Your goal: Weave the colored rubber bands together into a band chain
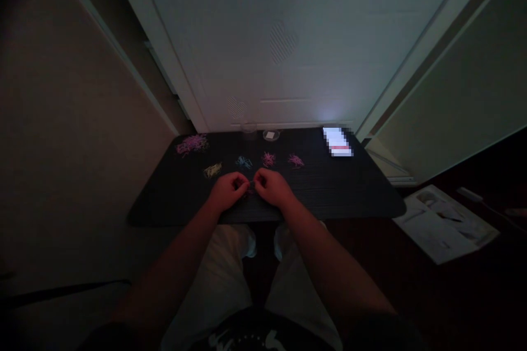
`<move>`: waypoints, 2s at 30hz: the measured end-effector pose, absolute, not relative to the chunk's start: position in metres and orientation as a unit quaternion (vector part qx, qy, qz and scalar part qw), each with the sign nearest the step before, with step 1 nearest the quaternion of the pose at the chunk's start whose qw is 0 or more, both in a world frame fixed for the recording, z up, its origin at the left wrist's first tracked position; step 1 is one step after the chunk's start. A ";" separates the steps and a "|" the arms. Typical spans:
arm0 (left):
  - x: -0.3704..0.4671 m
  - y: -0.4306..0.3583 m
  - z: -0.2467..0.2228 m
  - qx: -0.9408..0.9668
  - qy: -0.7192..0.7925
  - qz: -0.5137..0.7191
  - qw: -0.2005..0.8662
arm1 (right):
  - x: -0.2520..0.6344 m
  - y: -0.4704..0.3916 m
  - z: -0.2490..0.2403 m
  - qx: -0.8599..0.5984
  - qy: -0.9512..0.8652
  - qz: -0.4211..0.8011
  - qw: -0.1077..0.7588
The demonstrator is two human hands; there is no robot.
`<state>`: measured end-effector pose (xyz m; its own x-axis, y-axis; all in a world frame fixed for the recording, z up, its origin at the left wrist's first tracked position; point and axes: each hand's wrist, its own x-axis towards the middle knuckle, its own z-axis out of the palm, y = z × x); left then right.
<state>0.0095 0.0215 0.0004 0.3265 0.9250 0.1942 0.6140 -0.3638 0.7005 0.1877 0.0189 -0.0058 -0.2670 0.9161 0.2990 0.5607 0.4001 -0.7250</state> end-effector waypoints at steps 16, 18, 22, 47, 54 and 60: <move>0.011 0.018 0.003 0.755 0.473 0.331 0.310 | 0.188 0.020 -0.007 -0.490 -0.759 0.245 0.352; 0.011 0.019 0.004 0.760 0.477 0.323 0.300 | 0.188 0.019 -0.007 -0.492 -0.759 0.243 0.352; 0.010 0.019 0.004 0.771 0.480 0.305 0.287 | 0.188 0.019 -0.006 -0.491 -0.762 0.241 0.347; 0.009 0.020 0.002 0.754 0.490 0.333 0.284 | 0.188 0.017 -0.004 -0.497 -0.737 0.237 0.392; 0.010 0.019 0.002 0.773 0.479 0.303 0.286 | 0.188 0.017 -0.006 -0.475 -0.758 0.244 0.375; 0.010 0.020 0.002 0.781 0.483 0.287 0.272 | 0.188 0.017 -0.004 -0.475 -0.762 0.238 0.369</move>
